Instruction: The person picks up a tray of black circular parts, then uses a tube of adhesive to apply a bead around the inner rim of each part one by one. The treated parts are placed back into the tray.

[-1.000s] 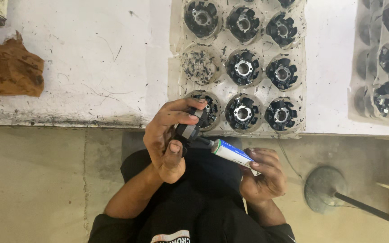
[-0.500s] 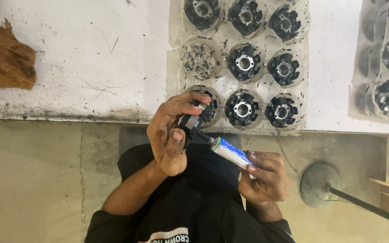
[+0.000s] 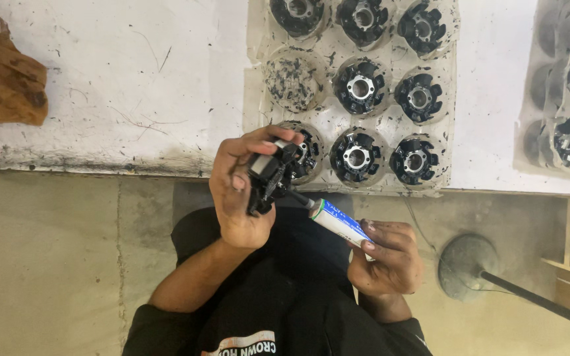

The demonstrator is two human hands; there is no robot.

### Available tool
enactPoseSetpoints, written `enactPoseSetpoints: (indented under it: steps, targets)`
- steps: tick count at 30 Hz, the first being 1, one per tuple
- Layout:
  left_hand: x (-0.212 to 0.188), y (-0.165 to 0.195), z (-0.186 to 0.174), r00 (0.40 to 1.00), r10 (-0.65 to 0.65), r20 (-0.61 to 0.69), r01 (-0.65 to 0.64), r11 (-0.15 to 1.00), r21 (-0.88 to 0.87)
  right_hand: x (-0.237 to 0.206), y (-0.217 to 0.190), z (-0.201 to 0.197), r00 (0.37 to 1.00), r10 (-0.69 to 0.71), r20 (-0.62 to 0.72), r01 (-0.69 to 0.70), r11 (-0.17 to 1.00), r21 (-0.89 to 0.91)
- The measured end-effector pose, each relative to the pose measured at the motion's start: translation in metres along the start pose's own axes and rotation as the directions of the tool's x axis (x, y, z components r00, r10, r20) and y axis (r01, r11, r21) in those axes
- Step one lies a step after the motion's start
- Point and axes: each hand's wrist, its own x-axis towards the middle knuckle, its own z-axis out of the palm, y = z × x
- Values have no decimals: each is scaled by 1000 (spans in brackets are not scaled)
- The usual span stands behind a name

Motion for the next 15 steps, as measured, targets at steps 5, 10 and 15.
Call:
enactPoseSetpoints:
  steps: [5,10,15]
  targets:
    - [-5,-4,4,978,-167,-127,109,922,-371,0,-3,1,1000,20,2,-20,1000,-16]
    - [-11,-10,12,917,-347,-196,184,805,-564,-2,-1,7,993,19,-114,-24,999,-44]
    - [-12,-13,16,876,-436,-208,232,757,-611,-4,3,8,995,21,-103,-22,1000,-6]
